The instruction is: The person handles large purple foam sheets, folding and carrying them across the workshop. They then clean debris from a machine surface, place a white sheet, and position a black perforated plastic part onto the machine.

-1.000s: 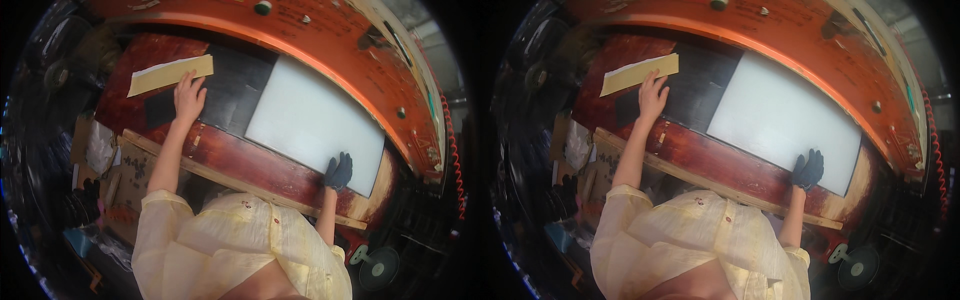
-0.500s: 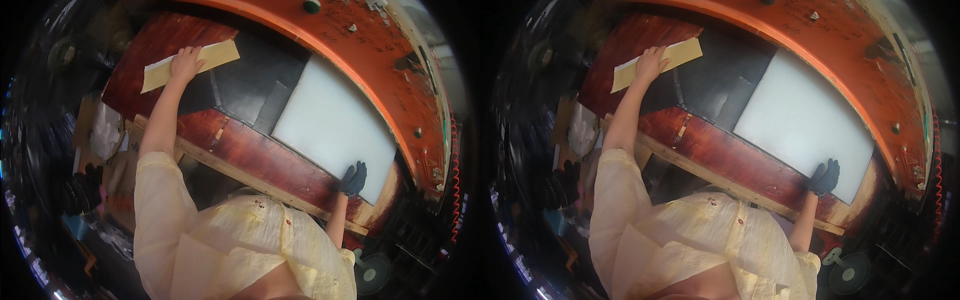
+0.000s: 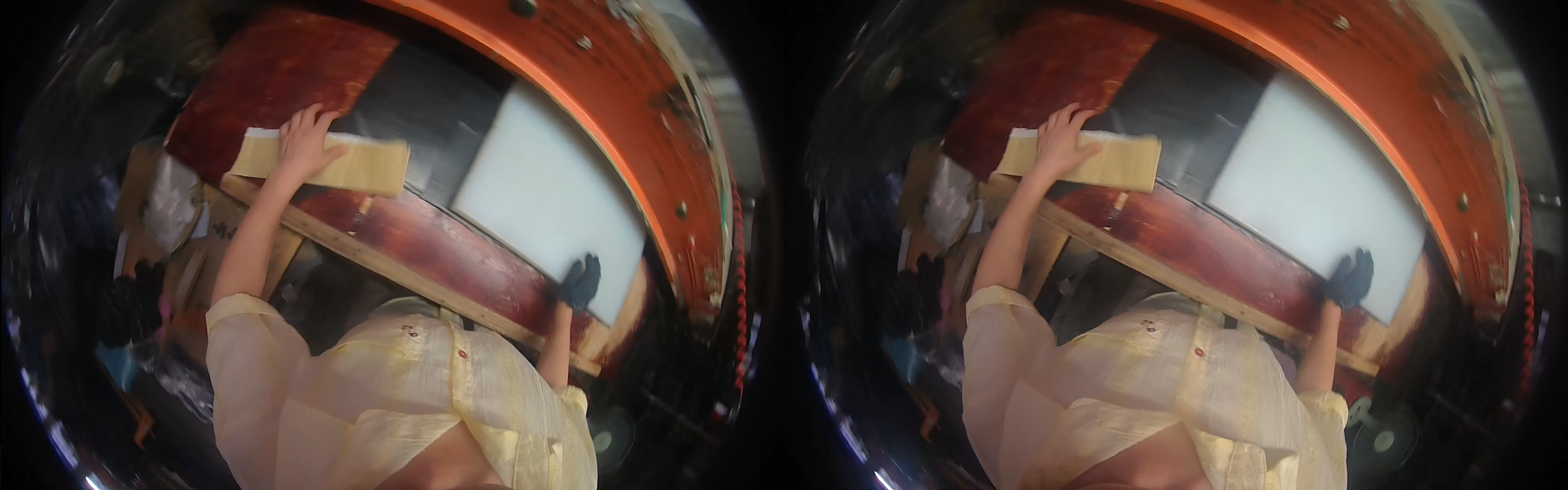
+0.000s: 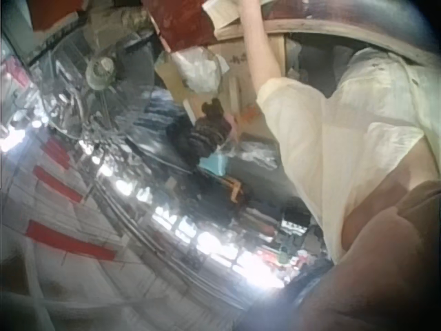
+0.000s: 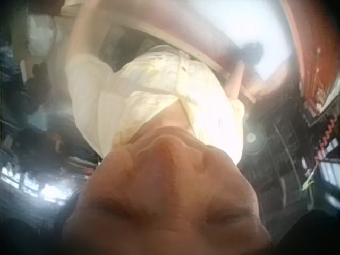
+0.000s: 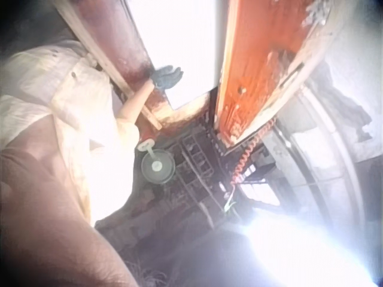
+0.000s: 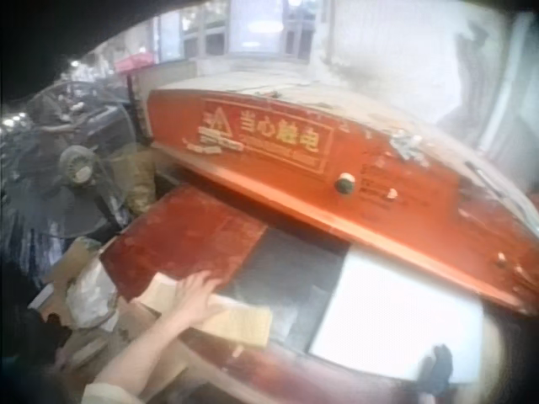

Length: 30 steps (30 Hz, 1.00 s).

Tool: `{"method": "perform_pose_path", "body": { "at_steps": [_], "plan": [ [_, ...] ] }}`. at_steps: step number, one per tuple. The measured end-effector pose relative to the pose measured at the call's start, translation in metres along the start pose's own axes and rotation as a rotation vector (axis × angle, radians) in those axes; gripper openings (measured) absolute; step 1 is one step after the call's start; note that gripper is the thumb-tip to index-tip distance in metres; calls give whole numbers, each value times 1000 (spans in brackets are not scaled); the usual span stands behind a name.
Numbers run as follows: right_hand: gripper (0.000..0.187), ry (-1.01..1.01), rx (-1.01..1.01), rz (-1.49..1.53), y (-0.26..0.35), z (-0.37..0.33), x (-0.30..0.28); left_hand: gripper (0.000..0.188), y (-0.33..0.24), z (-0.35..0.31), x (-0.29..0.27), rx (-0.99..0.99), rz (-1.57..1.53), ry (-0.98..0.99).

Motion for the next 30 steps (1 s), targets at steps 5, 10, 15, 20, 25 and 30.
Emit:
{"method": "perform_pose_path", "body": {
  "at_steps": [5,10,15,20,25,30],
  "plan": [
    [28,-86,-20,-7,-3,-2,-1,67,-23,-17,18,-74,22,-81],
    [23,-56,-103,-108,-3,-3,6,55,-43,-22,-30,-115,165,-230],
    [22,-335,-421,49,13,-8,-11,71,-53,-27,-21,-123,140,-29],
    [23,-323,-341,83,20,-7,-23,62,-58,-45,-40,-216,41,83],
    [21,-405,-436,37,20,-10,-21,64,17,-154,-104,-593,-338,-635],
    [19,-381,-439,0,2,-9,-5,50,169,-308,-24,-897,-291,-468]
  ]
}}
Point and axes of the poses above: each hand's wrist, its own z-axis towards the middle knuckle, its own x-axis out of the palm, y = z × x, the point moved 5 cm from there along z, towards the middle knuckle, and after that the axes turned 11 degrees about y, right-handed, at the moved point
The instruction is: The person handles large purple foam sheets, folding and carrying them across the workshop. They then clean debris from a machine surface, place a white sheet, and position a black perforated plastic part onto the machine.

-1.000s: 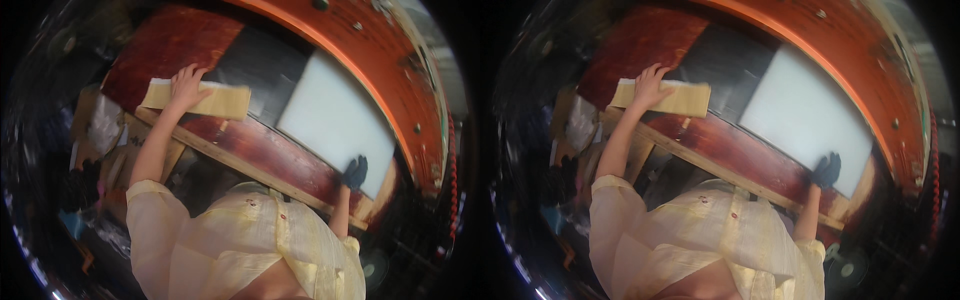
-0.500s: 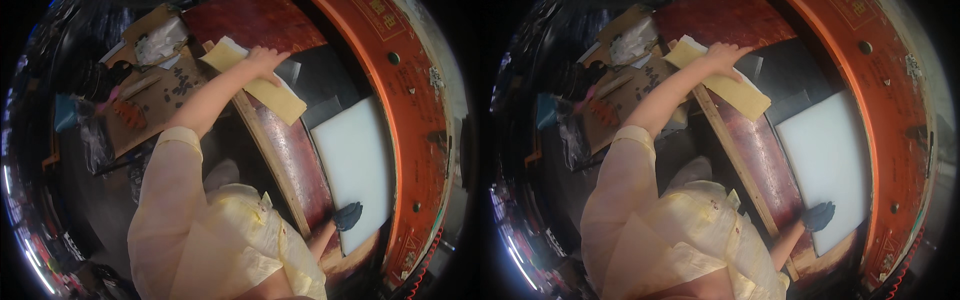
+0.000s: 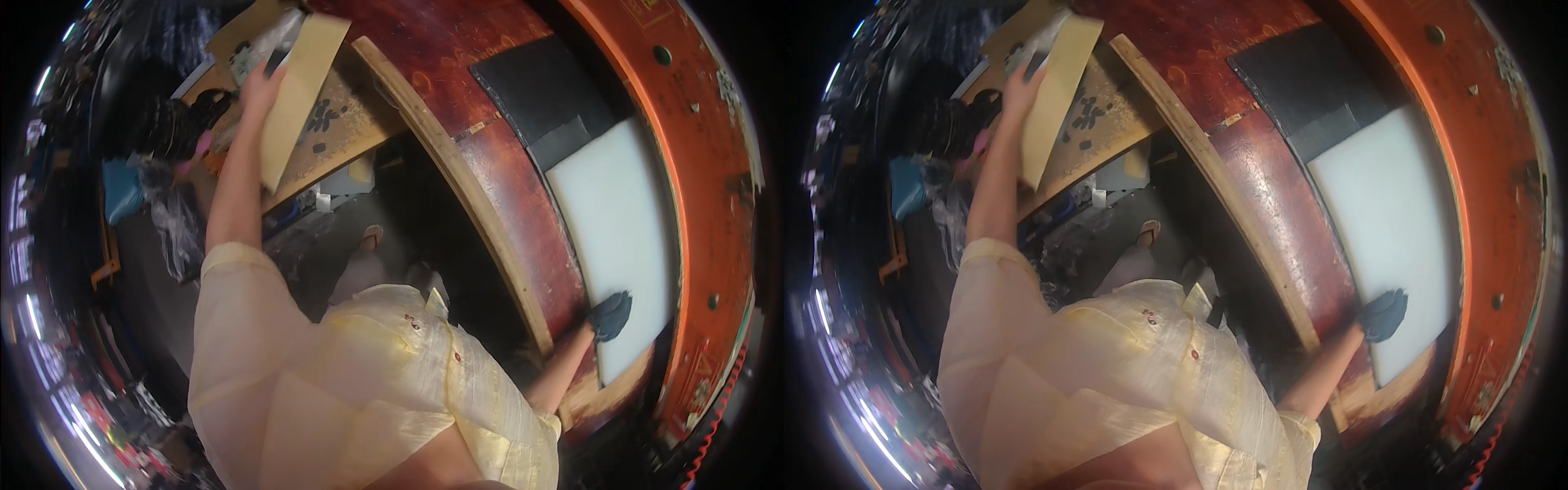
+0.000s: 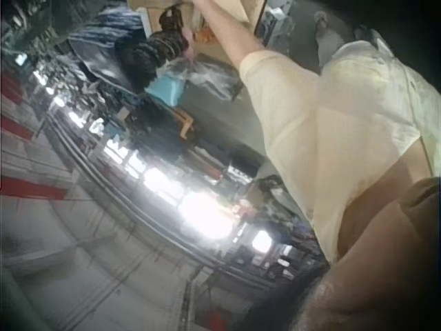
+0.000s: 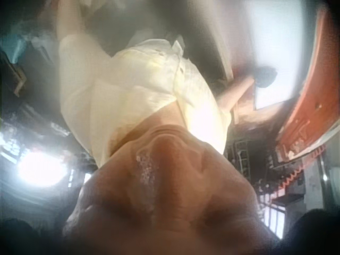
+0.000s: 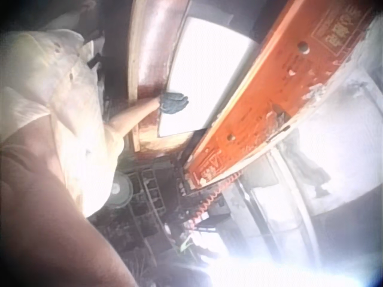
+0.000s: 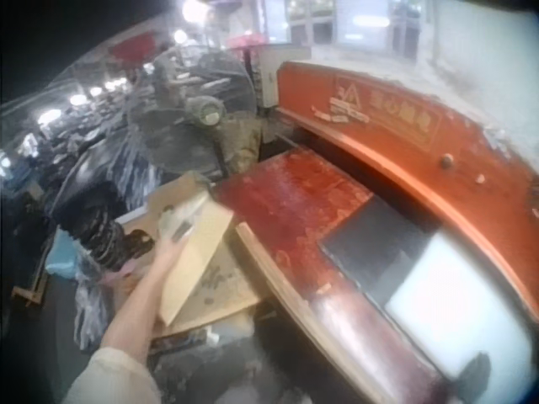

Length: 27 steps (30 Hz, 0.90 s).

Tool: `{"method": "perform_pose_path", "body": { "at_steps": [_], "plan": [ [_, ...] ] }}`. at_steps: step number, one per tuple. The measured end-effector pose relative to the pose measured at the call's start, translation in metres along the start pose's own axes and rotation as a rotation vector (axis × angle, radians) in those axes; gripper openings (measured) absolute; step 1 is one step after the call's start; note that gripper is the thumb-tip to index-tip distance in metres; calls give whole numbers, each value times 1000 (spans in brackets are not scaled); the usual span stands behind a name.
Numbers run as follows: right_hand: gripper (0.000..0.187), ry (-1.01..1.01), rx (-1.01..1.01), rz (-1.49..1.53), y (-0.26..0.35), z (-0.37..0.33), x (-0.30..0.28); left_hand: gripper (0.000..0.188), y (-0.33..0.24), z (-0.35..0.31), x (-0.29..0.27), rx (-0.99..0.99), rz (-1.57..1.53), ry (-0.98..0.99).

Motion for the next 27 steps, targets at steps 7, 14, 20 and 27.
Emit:
{"method": "perform_pose_path", "body": {
  "at_steps": [7,14,20,27],
  "plan": [
    [48,467,452,194,56,-7,-22,59,140,-25,61,-196,421,210],
    [20,498,356,146,189,-21,-72,42,0,-70,79,484,162,39],
    [16,483,404,127,180,-16,-70,19,-149,-162,125,892,-328,299],
    [21,699,383,164,178,-11,-43,7,-167,-236,134,1023,-431,479]
  ]
}}
Point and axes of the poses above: each hand's wrist, its own z-axis towards the middle knuckle, its own x-axis out of the palm, y = z × x, the point moved 5 cm from there along z, towards the middle knuckle, and after that the axes turned 11 degrees about y, right-handed, at the moved point
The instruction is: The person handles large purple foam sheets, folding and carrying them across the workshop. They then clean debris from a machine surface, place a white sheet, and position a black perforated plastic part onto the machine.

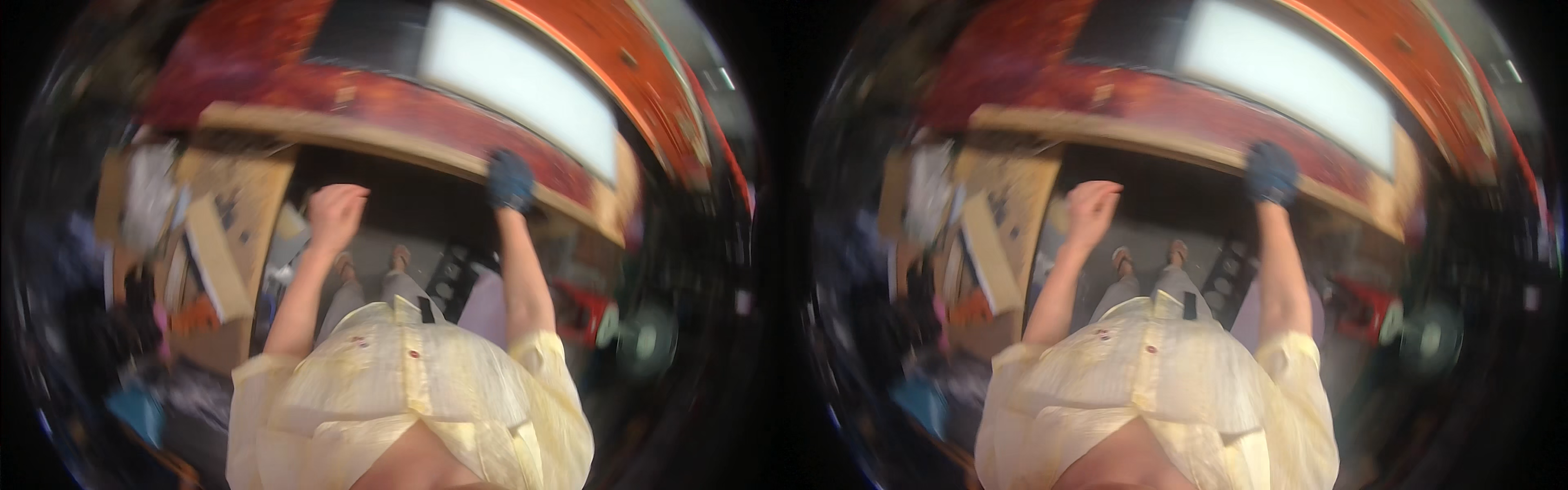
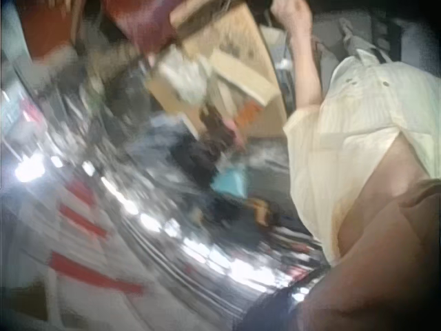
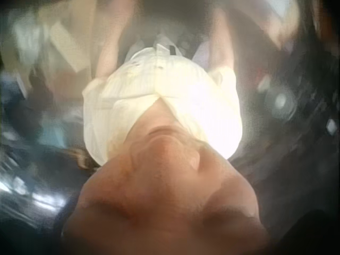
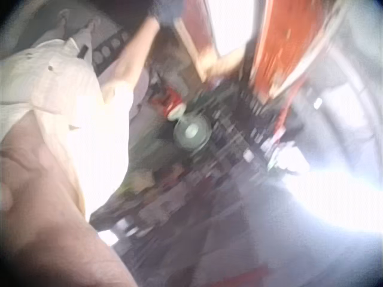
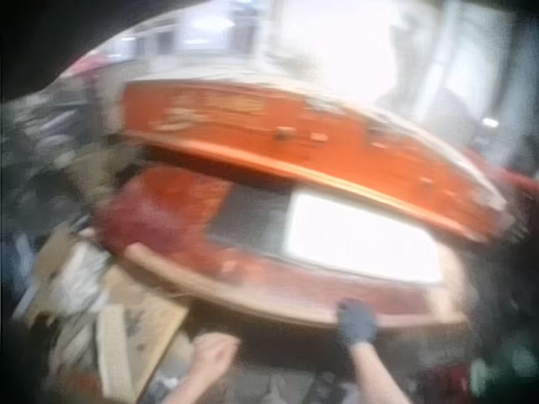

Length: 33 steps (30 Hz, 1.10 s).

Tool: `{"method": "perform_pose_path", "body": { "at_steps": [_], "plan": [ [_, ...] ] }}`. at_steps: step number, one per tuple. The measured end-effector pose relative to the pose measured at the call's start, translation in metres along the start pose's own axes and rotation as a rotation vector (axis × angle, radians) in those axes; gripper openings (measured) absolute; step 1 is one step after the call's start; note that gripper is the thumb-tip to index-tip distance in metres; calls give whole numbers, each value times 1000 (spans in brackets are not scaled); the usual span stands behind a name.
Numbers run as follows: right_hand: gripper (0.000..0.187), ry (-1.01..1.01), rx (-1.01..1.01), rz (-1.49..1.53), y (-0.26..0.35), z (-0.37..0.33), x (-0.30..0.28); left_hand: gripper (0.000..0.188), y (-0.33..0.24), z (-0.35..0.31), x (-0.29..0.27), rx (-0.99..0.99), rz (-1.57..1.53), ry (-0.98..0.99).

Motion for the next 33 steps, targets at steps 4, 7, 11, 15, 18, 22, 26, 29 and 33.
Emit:
{"method": "perform_pose_path", "body": {
  "at_steps": [4,7,11,15,18,22,26,29,33],
  "plan": [
    [26,-141,-120,-87,-10,7,6,13,34,-70,-9,-319,96,-46],
    [30,-76,29,-44,-30,17,13,20,71,-122,-32,-529,265,-154],
    [38,185,137,-7,-32,35,12,44,127,-168,-63,-946,454,-207],
    [47,528,178,-386,5,57,-7,47,167,-162,-57,-934,530,-226],
    [31,313,-14,3,95,47,-31,47,183,-158,-46,-969,575,-224],
    [68,300,-682,299,286,27,-11,47,187,-158,-43,-990,591,-212],
    [104,297,-783,3,425,68,69,45,187,-160,-48,-989,584,-263],
    [112,579,-647,-167,465,104,136,46,191,-160,-48,-1013,572,-254],
    [108,627,-631,-63,469,121,173,45,193,-161,-46,-1041,579,-235]
  ]
}}
Point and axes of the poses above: each hand's wrist, its own z-axis towards the middle knuckle, its own x-axis out of the palm, y = z × x, the point moved 5 cm from there along z, towards the middle knuckle, and after that the axes turned 11 degrees about y, right-handed, at the moved point
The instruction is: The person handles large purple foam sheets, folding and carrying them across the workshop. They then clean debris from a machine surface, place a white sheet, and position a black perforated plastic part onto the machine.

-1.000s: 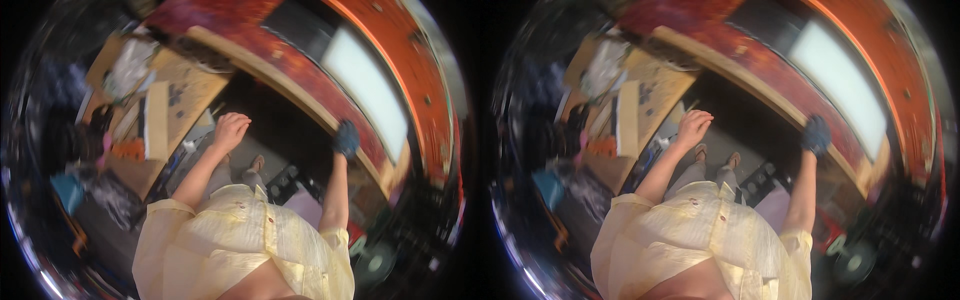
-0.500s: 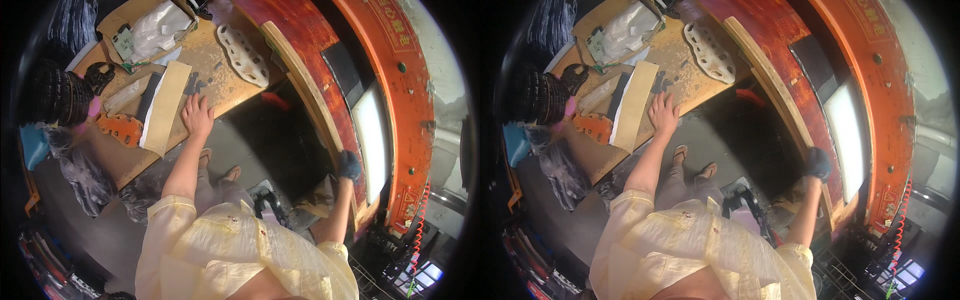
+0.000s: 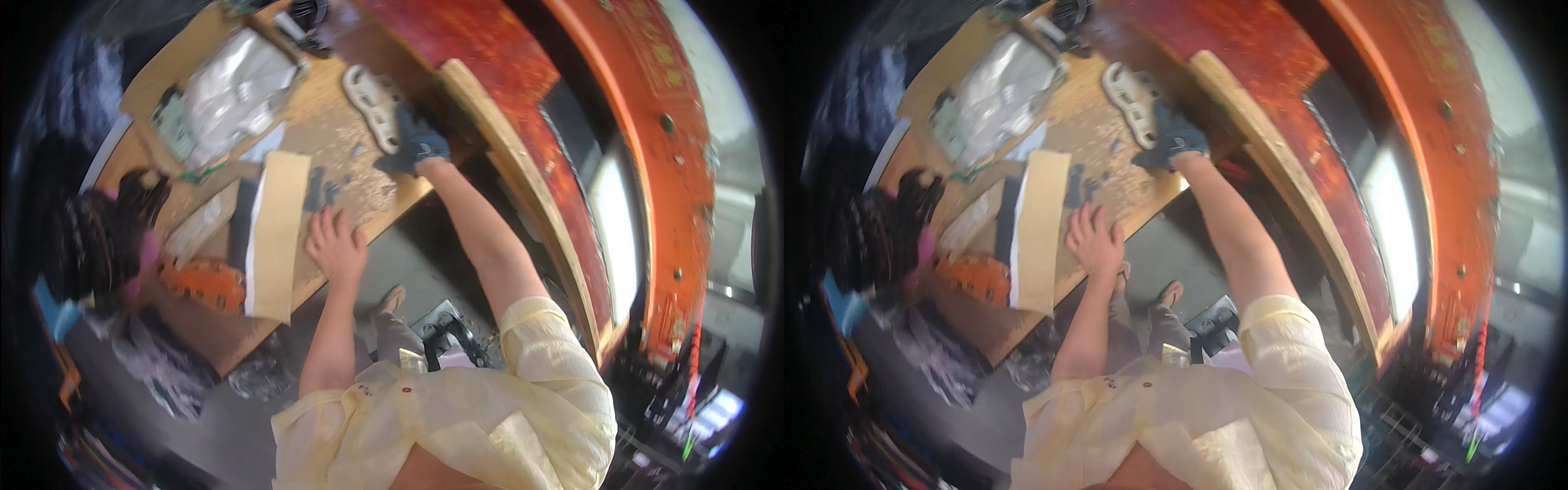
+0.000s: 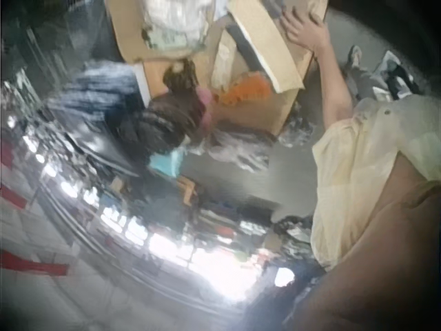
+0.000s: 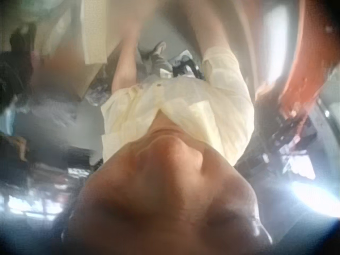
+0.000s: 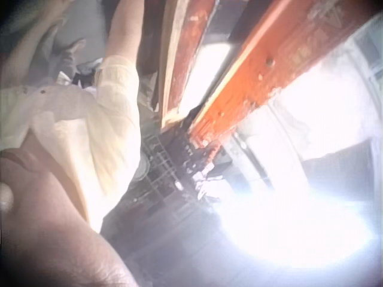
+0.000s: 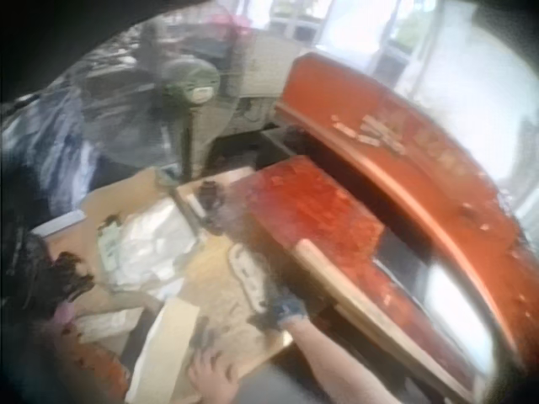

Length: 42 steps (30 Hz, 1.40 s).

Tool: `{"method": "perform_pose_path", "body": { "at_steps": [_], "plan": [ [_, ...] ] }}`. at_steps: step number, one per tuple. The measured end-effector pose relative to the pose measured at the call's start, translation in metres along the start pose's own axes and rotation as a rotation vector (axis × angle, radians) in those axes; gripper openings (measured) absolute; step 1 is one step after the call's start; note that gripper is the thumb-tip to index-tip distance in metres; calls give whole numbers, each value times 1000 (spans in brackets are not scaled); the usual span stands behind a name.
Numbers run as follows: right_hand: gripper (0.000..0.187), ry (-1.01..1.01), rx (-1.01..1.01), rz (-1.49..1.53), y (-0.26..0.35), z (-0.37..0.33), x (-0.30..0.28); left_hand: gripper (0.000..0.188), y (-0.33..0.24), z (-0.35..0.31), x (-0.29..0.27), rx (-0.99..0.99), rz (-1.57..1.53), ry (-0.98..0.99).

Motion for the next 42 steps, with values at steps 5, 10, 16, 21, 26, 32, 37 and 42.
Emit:
{"method": "perform_pose_path", "body": {
  "at_steps": [5,10,16,21,26,32,37,42],
  "plan": [
    [98,-76,31,24,-18,7,9,44,-6,3,0,68,-5,-2],
    [89,-100,-23,555,-12,-30,9,43,-4,-1,-5,60,-23,-48],
    [53,347,-188,2307,0,-209,27,43,2,-6,2,113,-60,-54],
    [67,-100,26,2119,-84,-364,8,33,-11,-13,-13,343,-88,-287],
    [82,-549,129,1829,-206,-465,-7,26,-150,-22,-49,828,-332,-170],
    [82,-651,669,1085,-360,-510,-10,29,-392,-64,-65,1185,-485,-25],
    [94,-501,891,665,-456,-496,-35,16,-460,-83,-12,1176,-233,216],
    [91,-375,1050,551,-513,-443,-77,14,-456,-87,-13,1174,-300,158]
  ]
}}
Point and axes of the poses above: each hand's wrist, its own z-axis towards the middle knuckle, its own x-axis out of the palm, y = z × x, the point moved 5 cm from there along z, towards the middle knuckle, and after that the axes turned 11 degrees about y, right-handed, at the moved point
